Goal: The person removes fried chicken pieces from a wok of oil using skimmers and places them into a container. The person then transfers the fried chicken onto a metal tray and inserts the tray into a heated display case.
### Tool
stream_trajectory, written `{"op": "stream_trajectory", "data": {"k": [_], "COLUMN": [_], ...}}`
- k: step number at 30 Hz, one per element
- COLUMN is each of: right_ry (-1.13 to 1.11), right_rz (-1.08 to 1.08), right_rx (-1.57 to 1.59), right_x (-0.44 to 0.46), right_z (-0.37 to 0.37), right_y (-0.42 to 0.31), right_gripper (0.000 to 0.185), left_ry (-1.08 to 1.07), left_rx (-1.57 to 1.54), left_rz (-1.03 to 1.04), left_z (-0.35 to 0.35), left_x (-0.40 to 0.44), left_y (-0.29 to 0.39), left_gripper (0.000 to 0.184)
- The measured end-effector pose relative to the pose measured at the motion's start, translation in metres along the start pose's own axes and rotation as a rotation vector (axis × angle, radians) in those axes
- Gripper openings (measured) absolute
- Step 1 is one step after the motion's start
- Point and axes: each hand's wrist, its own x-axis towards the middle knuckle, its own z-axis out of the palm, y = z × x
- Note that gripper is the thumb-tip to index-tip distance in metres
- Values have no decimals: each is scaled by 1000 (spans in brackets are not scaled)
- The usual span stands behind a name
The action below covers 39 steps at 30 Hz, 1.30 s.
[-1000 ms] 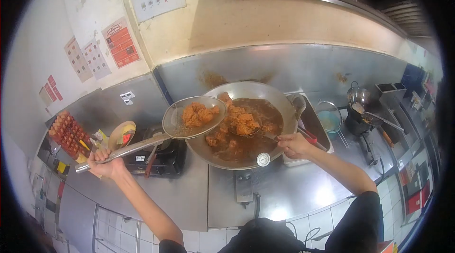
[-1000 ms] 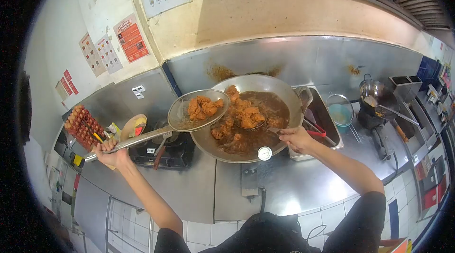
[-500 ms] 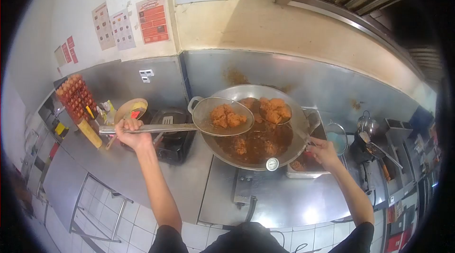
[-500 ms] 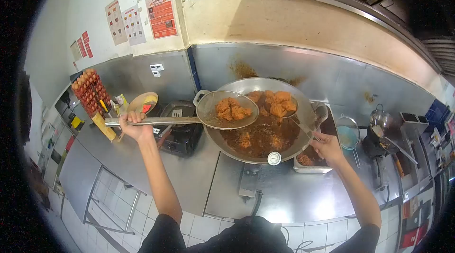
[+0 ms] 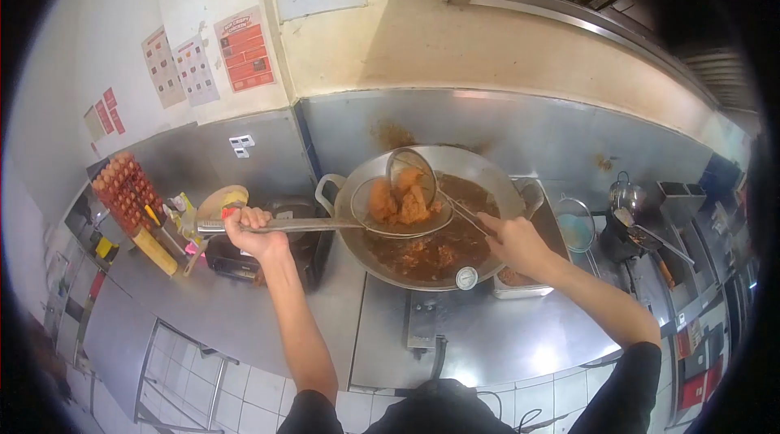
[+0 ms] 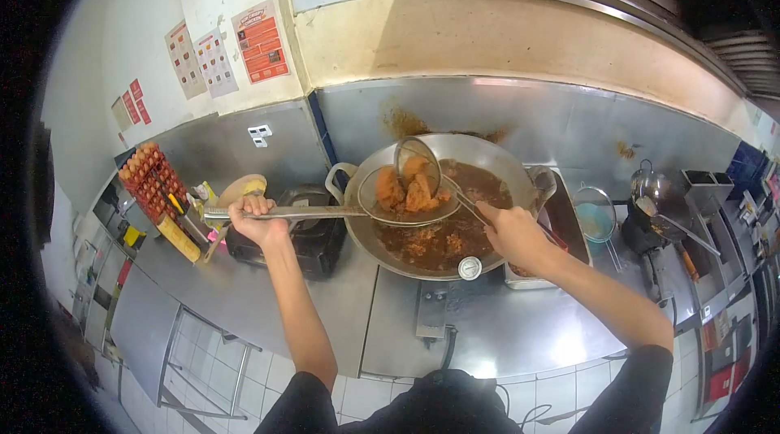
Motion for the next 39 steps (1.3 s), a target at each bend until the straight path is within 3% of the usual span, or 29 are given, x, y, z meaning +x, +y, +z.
{"op": "stream_trajectory", "data": {"k": [4,7,12,18,23,28,30,34,36,39], "right_ry": [-128,-92,131,7,-99,-154,-205,-377,-386,-326], "right_rz": [-34,-25,98,353,303,340,194,132,253,228], "right_rx": [-314,-357,-83,-85,-154,-99,-93,-66,92,233], "right_x": [-8,-9,-18,-51,-68,-58,-50,-27,-20,-3], "right_z": [-8,-14,-40,-64,-8,19,23,25,48,111], "right_y": [-9,-11,15,43,93,87,92,92,93,125], "right_gripper": [44,44,38,39,34,31,38,46,45,45], "left_ry": [-4,45,49,-24,-47,-43,-63,-67,-67,-70], "left_rx": [-14,-21,-16,-10,-27,-42,-55,-33,-26,-8], "left_rz": [-62,0,8,96,103,118,127,172,177,201], "left_z": [-7,-8,-12,12,20,23,21,30,37,39], "left_x": [-4,-6,5,18,29,33,35,34,31,29], "left_y": [14,24,43,61,71,81,84,88,89,90], "left_gripper": [27,27,26,27,26,27,28,28,28,28]}}
